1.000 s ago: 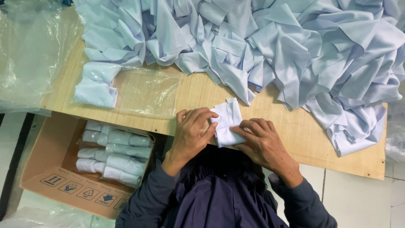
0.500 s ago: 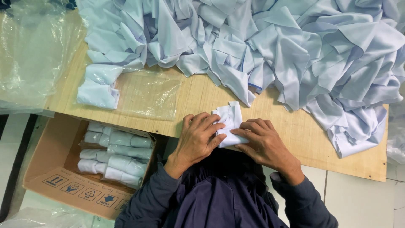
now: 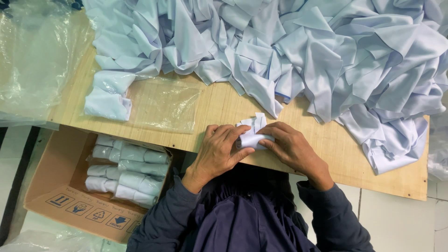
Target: Folding white fabric pieces into rectangles and placing them into individual plastic bags for packaging.
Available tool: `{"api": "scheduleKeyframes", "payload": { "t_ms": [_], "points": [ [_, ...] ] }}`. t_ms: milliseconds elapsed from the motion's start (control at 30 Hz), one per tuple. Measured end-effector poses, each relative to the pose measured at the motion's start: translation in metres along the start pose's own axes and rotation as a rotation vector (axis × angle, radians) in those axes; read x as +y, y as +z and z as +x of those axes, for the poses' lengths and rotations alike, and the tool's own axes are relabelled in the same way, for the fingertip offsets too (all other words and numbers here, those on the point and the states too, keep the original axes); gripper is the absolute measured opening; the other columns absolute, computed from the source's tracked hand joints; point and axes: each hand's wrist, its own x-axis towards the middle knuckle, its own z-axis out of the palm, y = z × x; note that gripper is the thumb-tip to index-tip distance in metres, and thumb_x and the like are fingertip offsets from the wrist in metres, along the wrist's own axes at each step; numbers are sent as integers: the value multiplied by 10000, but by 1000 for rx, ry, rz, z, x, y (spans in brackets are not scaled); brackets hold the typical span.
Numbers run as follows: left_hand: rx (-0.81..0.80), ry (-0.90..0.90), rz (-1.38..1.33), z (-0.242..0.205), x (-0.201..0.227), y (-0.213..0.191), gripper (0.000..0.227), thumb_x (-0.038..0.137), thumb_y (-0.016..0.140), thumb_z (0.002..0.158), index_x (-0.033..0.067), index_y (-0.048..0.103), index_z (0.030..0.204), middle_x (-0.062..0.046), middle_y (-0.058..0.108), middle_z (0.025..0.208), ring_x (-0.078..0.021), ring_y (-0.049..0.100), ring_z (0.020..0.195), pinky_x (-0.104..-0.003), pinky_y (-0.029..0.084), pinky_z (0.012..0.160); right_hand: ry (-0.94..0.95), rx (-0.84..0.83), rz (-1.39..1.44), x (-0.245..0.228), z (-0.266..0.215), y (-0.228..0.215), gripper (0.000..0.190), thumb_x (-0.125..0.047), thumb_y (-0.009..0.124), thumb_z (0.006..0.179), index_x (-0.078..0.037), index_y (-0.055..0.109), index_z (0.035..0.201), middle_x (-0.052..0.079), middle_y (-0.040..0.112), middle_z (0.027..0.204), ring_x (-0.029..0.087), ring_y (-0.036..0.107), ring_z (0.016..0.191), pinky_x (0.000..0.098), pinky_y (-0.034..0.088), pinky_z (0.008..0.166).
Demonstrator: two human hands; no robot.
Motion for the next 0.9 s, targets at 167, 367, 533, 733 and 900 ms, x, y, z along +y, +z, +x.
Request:
{"api": "scheduleKeyframes", "payload": {
  "t_ms": [167,367,533,733,900],
  "points": [
    [12,-19,1,6,-2,2,494,524,560,1008,179,580,1361,-33,690,915,-208,676,978,-367,431,878,28,-3,-90,4,4,5,269,-283,678,982,-74,758,1131,136,679,1051,329,716,893,427,580,763],
    [-3,-52,-15,11,-6,8,410,454,539,1034,185,574,1342,-47,666,917,-245,683,929,-372,471,813,125,-8,-118,1,13,5,268,-252,682,970,-116,724,1197,127,678,985,333,714,812,453,580,717],
    [15,-99,-22,15,-10,14,352,374,576,1031,194,555,1333,-54,619,1062,-304,681,905,-412,534,754,200,34,-189,5,18,10,304,-335,707,966,-152,706,1209,98,655,1021,283,682,756,449,573,705],
    [70,-181,-62,19,-6,18,259,320,594,1036,189,575,1258,-70,519,1173,-349,674,853,-460,587,711,294,53,-214,10,23,12,433,-445,704,957,-164,686,1285,102,619,1133,352,692,848,508,567,749],
    [205,-237,-84,13,1,12,450,419,734,932,137,578,1246,-78,485,1117,-359,674,876,-436,592,762,227,115,-274,11,18,18,280,-383,731,961,-126,786,1059,78,656,951,270,680,719,415,573,671]
  ]
}}
